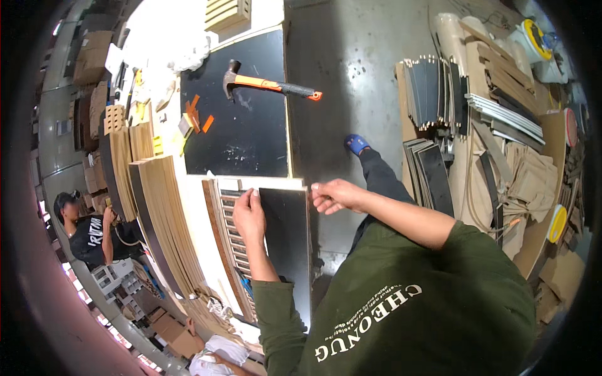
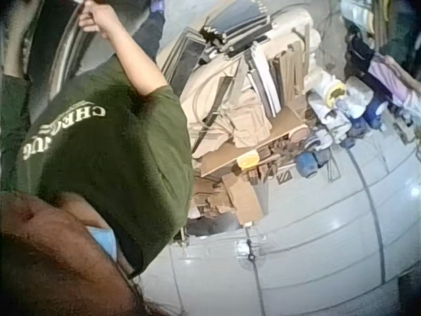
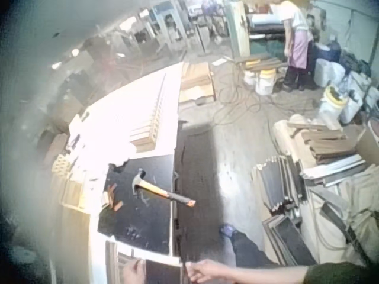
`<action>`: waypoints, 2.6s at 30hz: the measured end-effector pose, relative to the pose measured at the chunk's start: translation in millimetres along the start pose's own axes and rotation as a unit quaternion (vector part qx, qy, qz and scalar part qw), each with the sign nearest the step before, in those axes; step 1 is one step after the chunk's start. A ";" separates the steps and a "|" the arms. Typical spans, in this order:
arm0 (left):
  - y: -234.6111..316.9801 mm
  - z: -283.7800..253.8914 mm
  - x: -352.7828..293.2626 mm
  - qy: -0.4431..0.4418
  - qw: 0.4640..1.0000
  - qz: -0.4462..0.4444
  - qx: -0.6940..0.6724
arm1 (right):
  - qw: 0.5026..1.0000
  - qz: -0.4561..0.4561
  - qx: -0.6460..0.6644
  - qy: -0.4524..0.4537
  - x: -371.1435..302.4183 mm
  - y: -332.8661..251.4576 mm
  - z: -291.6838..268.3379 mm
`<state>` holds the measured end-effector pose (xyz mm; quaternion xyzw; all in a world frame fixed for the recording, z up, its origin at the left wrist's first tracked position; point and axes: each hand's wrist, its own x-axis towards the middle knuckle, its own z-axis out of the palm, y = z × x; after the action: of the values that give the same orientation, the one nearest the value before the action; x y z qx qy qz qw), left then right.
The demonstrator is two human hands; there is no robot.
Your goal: Assembling a wooden slatted frame by positioning and nailing wooden slats onto a base frame.
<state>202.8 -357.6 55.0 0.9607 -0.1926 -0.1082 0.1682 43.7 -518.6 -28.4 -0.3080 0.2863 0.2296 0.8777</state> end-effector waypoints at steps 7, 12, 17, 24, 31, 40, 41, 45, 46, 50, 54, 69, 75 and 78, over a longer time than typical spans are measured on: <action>12.6 -8.0 41.1 -0.164 0.962 -0.209 -0.059 | 0.990 0.098 0.065 -0.082 2.3 -9.1 -7.0; 9.6 -8.4 45.9 -0.192 0.955 -0.223 -0.034 | 0.969 0.181 0.130 -0.109 3.4 -27.2 -11.2; 30.6 -10.2 49.7 -0.193 0.940 -0.272 -0.067 | 0.959 0.224 0.145 -0.095 4.7 -38.5 -10.8; 26.2 -10.7 38.7 -0.164 0.912 -0.338 -0.165 | 0.951 0.240 0.169 -0.098 6.3 -39.8 -13.3; 29.3 -4.5 33.7 -0.105 0.914 -0.338 -0.199 | 0.945 0.254 0.180 -0.104 10.1 -40.0 -13.8; 51.5 0.4 30.2 -0.076 0.958 -0.274 0.039 | 0.939 0.284 0.162 -0.110 14.0 -42.0 -16.3; 49.6 0.9 30.6 -0.085 0.954 -0.286 0.037 | 0.937 0.288 0.165 -0.109 14.3 -41.5 -16.6; 39.4 -0.3 28.5 -0.080 0.947 -0.307 -0.048 | 0.936 0.288 0.176 -0.102 14.8 -39.0 -15.3; 37.5 -0.2 28.1 -0.080 0.947 -0.307 -0.048 | 0.935 0.292 0.173 -0.102 15.3 -38.9 -15.0; 37.1 1.2 28.5 -0.061 0.930 -0.339 -0.128 | 0.931 0.301 0.180 -0.099 16.3 -36.8 -14.4; 35.5 3.8 26.6 -0.042 0.927 -0.338 -0.158 | 0.929 0.308 0.177 -0.102 18.4 -36.6 -15.3; 38.0 -5.7 29.2 -0.067 0.892 -0.398 -0.204 | 0.907 0.340 0.227 -0.103 23.4 -33.6 -18.3; 36.0 -3.0 28.4 -0.052 0.894 -0.391 -0.212 | 0.897 0.341 0.260 -0.106 24.6 -26.2 -17.2; 36.7 -3.4 27.8 -0.051 0.891 -0.397 -0.214 | 0.894 0.346 0.264 -0.104 25.2 -24.4 -16.2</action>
<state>216.5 -399.8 67.6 0.8912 0.2244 -0.2529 0.3025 70.5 -540.9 -45.1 0.0791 0.3316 0.4661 0.8164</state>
